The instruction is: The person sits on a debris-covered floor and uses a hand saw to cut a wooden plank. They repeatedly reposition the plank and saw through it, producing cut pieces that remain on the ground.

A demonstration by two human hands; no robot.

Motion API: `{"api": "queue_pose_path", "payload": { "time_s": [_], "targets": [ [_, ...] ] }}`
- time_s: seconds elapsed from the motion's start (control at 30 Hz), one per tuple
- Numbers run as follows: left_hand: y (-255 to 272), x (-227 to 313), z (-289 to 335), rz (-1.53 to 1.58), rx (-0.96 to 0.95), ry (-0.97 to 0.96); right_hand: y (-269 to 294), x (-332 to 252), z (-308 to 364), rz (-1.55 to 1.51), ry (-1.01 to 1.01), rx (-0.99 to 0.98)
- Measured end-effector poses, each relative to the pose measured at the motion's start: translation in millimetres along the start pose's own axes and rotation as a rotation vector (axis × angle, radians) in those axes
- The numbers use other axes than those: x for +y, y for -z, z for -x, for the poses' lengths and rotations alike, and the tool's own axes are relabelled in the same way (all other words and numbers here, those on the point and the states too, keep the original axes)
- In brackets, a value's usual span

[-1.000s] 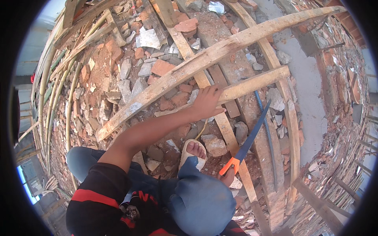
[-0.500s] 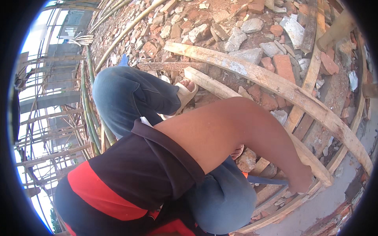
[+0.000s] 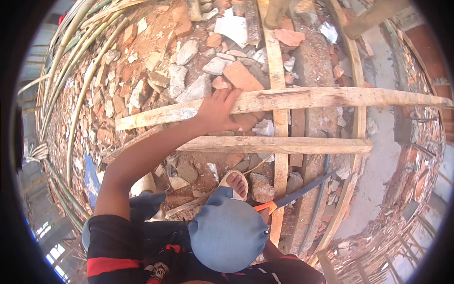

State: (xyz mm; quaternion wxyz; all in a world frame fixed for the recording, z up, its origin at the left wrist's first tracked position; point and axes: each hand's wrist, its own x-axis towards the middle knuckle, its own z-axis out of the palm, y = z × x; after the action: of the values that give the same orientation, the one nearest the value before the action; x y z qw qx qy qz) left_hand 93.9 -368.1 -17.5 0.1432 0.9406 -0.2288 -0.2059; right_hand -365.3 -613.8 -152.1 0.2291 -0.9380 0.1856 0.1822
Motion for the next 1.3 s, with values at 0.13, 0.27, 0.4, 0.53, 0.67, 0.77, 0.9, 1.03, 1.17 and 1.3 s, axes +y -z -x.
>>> {"api": "queue_pose_path", "payload": {
  "time_s": [0.13, 0.27, 0.4, 0.53, 0.67, 0.77, 0.9, 1.03, 1.17, 1.3],
  "targets": [
    [-4.7, 0.2, -26.3, 0.053, 0.031, 0.007, 7.4, -3.3, 7.0, 0.018, -0.039, 0.014],
    [-0.3, -12.8, -22.1, 0.083, 0.006, -0.032, -1.3, -15.1, 8.6, -0.014, -0.098, -0.012],
    [42.3, -30.0, -0.3, 0.09, -0.014, -0.033, 10.0, -28.2, 5.2, -0.073, -0.244, -0.021],
    [114.5, -31.1, 40.4, 0.038, -0.049, -0.069, 24.7, -33.3, 10.7, 0.008, -0.335, -0.04],
    [172.4, -62.4, 91.0, -0.057, -0.06, -0.034, 122.7, -114.0, -41.3, 0.27, -0.593, -0.542],
    [186.8, -103.3, 131.0, -0.099, -0.063, -0.014, 144.6, -124.4, -53.4, 0.446, -0.512, -0.25],
    [185.4, -162.7, 184.7, -0.1, 0.001, -0.045, 144.6, -133.8, -70.2, 0.042, -0.334, 0.101],
    [173.3, -224.6, 224.8, -0.076, -0.037, 0.006, 128.7, -167.2, -52.2, -0.033, -0.23, 0.159],
    [121.3, -294.7, 251.2, 0.014, -0.017, -0.004, 113.6, -186.4, -9.7, -0.019, -0.23, 0.141],
    [64.3, -348.8, 280.6, 0.004, -0.025, 0.011, 117.4, -200.4, 30.0, -0.051, -0.335, 0.064]
  ]
}}
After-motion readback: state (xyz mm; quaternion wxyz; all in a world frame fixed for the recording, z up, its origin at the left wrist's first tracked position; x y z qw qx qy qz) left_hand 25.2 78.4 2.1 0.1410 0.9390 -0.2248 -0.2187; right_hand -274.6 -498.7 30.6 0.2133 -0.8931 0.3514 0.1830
